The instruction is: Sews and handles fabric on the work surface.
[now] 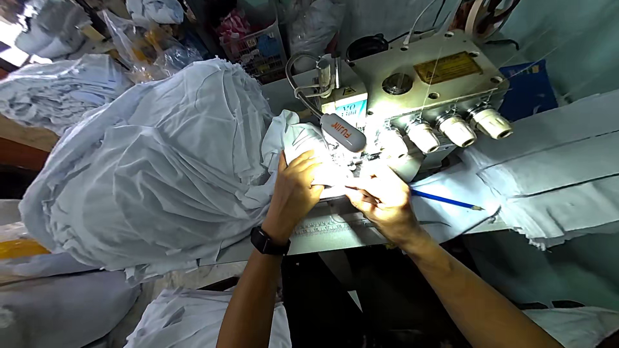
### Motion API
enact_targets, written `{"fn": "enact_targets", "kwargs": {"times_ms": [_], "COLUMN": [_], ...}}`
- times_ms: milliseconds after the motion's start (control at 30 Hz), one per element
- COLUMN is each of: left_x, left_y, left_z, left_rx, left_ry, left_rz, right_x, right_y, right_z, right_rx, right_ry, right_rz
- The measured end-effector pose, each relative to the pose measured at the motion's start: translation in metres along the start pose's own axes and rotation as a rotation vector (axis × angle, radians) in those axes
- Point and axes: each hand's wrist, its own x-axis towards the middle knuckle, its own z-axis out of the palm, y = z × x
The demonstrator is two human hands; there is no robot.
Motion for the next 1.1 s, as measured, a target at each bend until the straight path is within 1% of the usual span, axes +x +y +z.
{"fn": "enact_targets", "kwargs": {"times_ms": [67, 133, 233, 300, 367, 433, 467, 533, 567, 600, 667, 767, 867, 933, 1000, 1100], "left_x": [0.004, 0.007, 0.029, 0.049, 0.061, 0.062, 0.056, 0.03, 0.01, -0.007, -0.031, -0.06, -0.068, -0.068, -0.068, -0.068], "left_y": [0.0, 0.003, -0.002, -0.007, -0.012, -0.017, -0.017, -0.005, 0.008, 0.02, 0.039, 0.051, 0.055, 0.055, 0.055, 0.052], "left_z": [0.0, 0.0, 0.002, 0.004, 0.003, 0.007, 0.009, 0.009, 0.007, 0.008, 0.016, 0.032, 0.039, 0.042, 0.044, 0.041], "left_rx": [-0.013, -0.018, 0.013, 0.035, 0.037, 0.023, 0.014, 0.019, 0.026, 0.034, 0.049, 0.047, 0.069, 0.089, 0.115, 0.181], "left_ry": [0.031, 0.047, 0.062, 0.049, 0.01, 0.069, 0.106, 0.153, 0.146, 0.174, 0.282, 0.366, 0.372, 0.379, 0.383, 0.388], "left_rz": [0.0, 0.0, -0.072, -0.193, -0.312, -0.346, -0.347, -0.322, -0.311, -0.32, -0.375, -0.433, -0.439, -0.434, -0.417, -0.391], "right_x": [-0.016, -0.041, -0.077, -0.087, -0.082, -0.066, -0.056, -0.036, -0.025, -0.015, 0.003, 0.017, 0.018, 0.02, 0.022, 0.025], "right_y": [-0.001, 0.007, 0.031, 0.039, 0.036, 0.029, 0.023, 0.011, 0.005, -0.002, -0.014, -0.03, -0.043, -0.048, -0.048, -0.045], "right_z": [-0.001, 0.0, 0.01, 0.014, 0.015, 0.01, 0.004, -0.009, -0.013, -0.017, -0.02, -0.015, -0.005, 0.003, 0.01, 0.013], "right_rx": [0.077, 0.108, 0.043, -0.045, -0.025, 0.055, 0.072, 0.005, -0.052, -0.112, -0.2, -0.359, -0.557, -0.613, -0.606, -0.509], "right_ry": [0.112, 0.166, 0.078, 0.001, 0.0, 0.009, -0.016, -0.088, -0.097, -0.094, -0.093, -0.118, -0.163, -0.177, -0.167, -0.15], "right_rz": [0.039, 0.105, 0.151, 0.103, 0.091, 0.124, 0.148, 0.177, 0.171, 0.15, 0.073, -0.01, 0.025, 0.045, 0.015, -0.034]}}
